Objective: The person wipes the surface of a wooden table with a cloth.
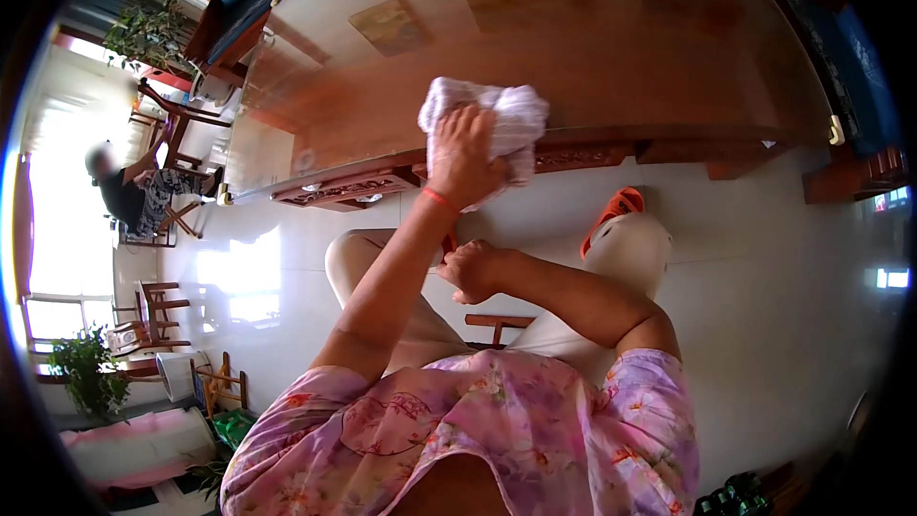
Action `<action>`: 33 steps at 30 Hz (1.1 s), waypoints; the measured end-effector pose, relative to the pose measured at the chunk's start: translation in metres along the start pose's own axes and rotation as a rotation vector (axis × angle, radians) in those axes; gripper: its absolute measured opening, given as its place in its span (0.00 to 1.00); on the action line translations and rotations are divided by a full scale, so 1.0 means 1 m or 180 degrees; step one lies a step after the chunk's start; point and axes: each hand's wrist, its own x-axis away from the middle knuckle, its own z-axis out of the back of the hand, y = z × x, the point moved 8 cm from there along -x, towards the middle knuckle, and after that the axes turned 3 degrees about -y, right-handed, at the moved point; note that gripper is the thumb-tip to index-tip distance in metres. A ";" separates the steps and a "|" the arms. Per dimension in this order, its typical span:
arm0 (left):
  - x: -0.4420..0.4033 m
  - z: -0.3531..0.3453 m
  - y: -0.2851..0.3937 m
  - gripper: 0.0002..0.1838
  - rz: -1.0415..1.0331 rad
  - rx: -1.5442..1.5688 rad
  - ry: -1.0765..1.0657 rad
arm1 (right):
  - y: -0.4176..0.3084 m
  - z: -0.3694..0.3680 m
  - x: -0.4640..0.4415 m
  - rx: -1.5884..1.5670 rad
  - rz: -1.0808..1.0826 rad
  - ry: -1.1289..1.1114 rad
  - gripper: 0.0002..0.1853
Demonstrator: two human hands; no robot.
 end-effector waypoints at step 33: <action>0.026 0.132 -0.435 0.25 0.2180 -0.0791 0.0097 | 0.048 0.073 -0.031 -0.0239 -0.0404 0.0517 0.27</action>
